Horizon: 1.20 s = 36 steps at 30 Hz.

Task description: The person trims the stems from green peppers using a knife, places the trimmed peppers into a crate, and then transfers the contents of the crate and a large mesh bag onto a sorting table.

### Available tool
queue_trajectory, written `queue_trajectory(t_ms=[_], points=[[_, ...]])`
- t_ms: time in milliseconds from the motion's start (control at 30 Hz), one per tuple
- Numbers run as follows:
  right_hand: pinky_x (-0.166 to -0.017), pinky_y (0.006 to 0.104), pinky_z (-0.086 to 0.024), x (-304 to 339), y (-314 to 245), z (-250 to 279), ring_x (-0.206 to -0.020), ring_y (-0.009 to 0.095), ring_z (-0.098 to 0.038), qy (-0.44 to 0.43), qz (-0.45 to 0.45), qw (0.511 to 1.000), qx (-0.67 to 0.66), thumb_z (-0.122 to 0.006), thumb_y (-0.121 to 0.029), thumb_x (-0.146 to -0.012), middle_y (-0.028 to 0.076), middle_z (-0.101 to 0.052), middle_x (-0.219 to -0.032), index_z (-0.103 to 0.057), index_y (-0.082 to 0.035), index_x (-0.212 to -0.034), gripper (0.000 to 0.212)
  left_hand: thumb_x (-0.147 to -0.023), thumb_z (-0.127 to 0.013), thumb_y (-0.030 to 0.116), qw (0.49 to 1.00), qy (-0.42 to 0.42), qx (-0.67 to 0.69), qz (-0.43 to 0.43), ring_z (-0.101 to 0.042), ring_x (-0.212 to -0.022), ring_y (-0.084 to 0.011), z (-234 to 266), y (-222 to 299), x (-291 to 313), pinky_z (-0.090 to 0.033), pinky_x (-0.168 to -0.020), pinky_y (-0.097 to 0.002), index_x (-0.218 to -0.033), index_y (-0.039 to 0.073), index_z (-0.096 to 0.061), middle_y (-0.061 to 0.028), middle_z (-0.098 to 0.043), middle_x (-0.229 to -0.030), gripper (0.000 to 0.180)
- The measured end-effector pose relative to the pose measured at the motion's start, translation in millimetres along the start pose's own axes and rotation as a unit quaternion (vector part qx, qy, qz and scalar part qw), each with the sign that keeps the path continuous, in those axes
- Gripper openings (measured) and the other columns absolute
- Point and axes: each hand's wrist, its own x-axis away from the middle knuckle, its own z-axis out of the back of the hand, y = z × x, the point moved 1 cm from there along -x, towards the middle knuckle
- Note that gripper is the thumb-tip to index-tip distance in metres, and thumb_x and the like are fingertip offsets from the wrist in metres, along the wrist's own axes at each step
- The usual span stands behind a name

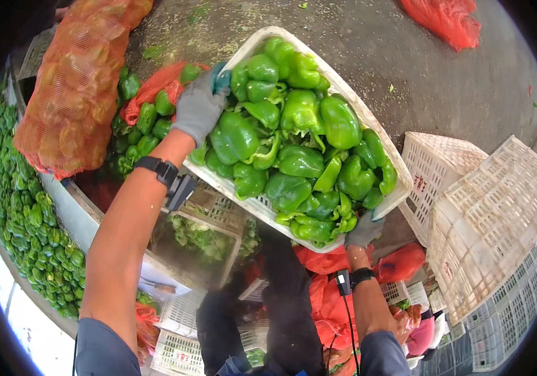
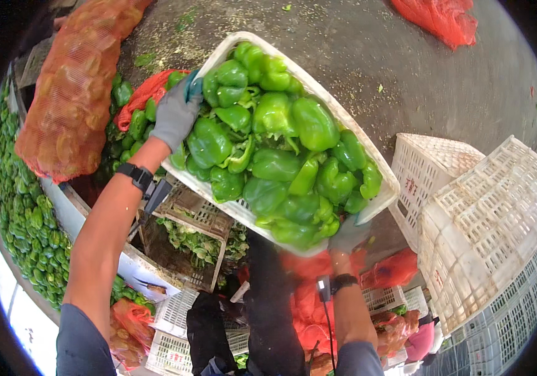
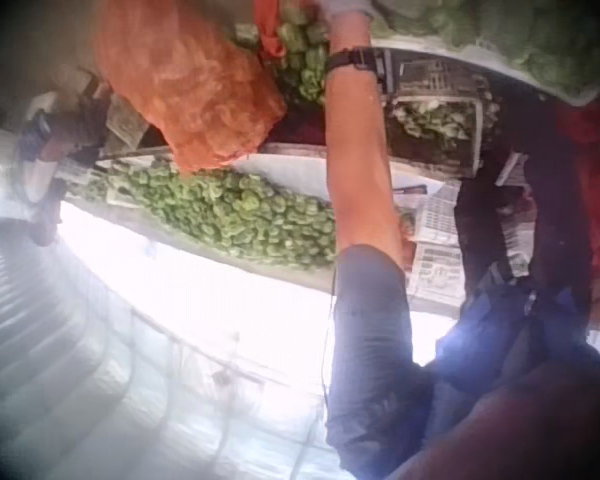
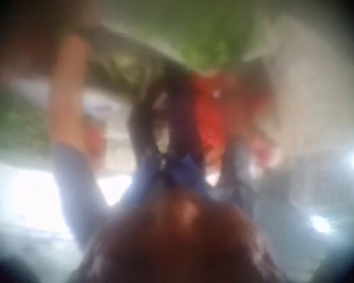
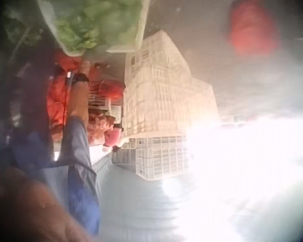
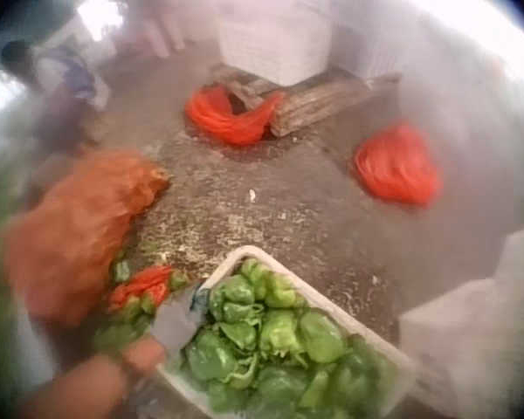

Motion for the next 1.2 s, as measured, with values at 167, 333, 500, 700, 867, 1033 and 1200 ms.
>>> queue_trajectory(t_ms=[167,333,500,700,867,1033,1200], points=[[-0.091,0.0480,-0.053,-8.6,15.7,8.8,-0.098,0.034,-0.068,-0.005,-0.028,0.999,-0.020,-0.068,-0.020,-0.102,0.025,-0.074,-0.111,-0.065,0.015,-0.119,0.039,-0.107,-0.058,0.038,0.999,-0.022,-0.048,-0.014,-0.067,-0.120,-0.0419,-8.3,8.5,-1.9,-0.052,-0.105,-0.0513,-0.154,0.012,-0.052,-0.0204,-0.068,-0.138,0.054],[-0.086,0.0476,-0.053,2.0,-6.8,4.6,-0.092,0.031,-0.066,-0.019,-0.039,0.997,-0.062,-0.067,-0.022,-0.101,0.022,-0.074,-0.107,-0.066,0.015,-0.118,0.041,-0.109,-0.055,0.040,0.999,-0.013,-0.041,-0.027,-0.068,-0.118,-0.0432,-6.7,3.5,-3.0,-0.053,-0.102,-0.0515,-0.151,0.010,-0.056,-0.0223,-0.070,-0.133,0.052],[-0.083,0.0475,-0.053,-8.3,11.4,10.0,-0.088,0.030,-0.065,0.025,-0.027,0.999,0.018,-0.068,-0.023,-0.099,0.020,-0.075,-0.105,-0.066,0.015,-0.116,0.042,-0.110,-0.054,0.041,1.000,-0.027,-0.016,-0.002,-0.070,-0.112,-0.0448,-6.4,21.4,-4.5,-0.055,-0.098,-0.0525,-0.151,0.011,-0.058,-0.0247,-0.072,-0.127,0.051],[-0.084,0.0453,-0.054,10.9,-2.3,-6.3,-0.089,0.027,-0.064,0.014,-0.047,0.996,-0.068,-0.070,-0.023,-0.099,0.018,-0.074,-0.104,-0.066,0.012,-0.116,0.039,-0.112,-0.048,0.050,0.998,0.000,-0.066,0.000,-0.071,-0.102,-0.0466,1.4,6.2,0.0,-0.056,-0.091,-0.0559,-0.145,0.014,-0.063,-0.0262,-0.074,-0.113,0.051],[-0.084,0.0468,-0.054,-16.4,30.7,10.0,-0.090,0.029,-0.067,0.046,-0.028,0.998,0.025,-0.069,-0.023,-0.099,0.020,-0.074,-0.104,-0.066,0.013,-0.117,0.040,-0.113,-0.043,0.052,0.999,-0.006,-0.051,-0.018,-0.070,-0.114,-0.0464,-10.0,22.0,-4.7,-0.056,-0.098,-0.0522,-0.149,0.012,-0.060,-0.0255,-0.072,-0.128,0.056],[-0.094,0.0469,-0.054,0.7,-11.6,4.1,-0.107,0.040,-0.070,-0.022,-0.068,0.997,0.043,-0.066,-0.020,-0.100,0.026,-0.074,-0.118,-0.066,0.007,-0.122,0.036,-0.114,-0.043,0.050,0.999,-0.018,-0.029,-0.017,-0.069,-0.116,-0.0478,-1.9,-2.9,-7.1,-0.055,-0.100,-0.0519,-0.149,0.009,-0.059,-0.0270,-0.071,-0.128,0.056],[-0.092,0.0476,-0.054,6.7,-23.7,6.9,-0.099,0.040,-0.071,0.021,-0.094,0.995,-0.035,-0.065,-0.019,-0.100,0.026,-0.075,-0.112,-0.066,0.008,-0.121,0.034,-0.113,-0.047,0.040,0.999,-0.005,-0.042,-0.027,-0.068,-0.112,-0.0508,-4.5,6.4,-5.3,-0.054,-0.095,-0.0538,-0.140,0.002,-0.061,-0.0306,-0.071,-0.122,0.049]])
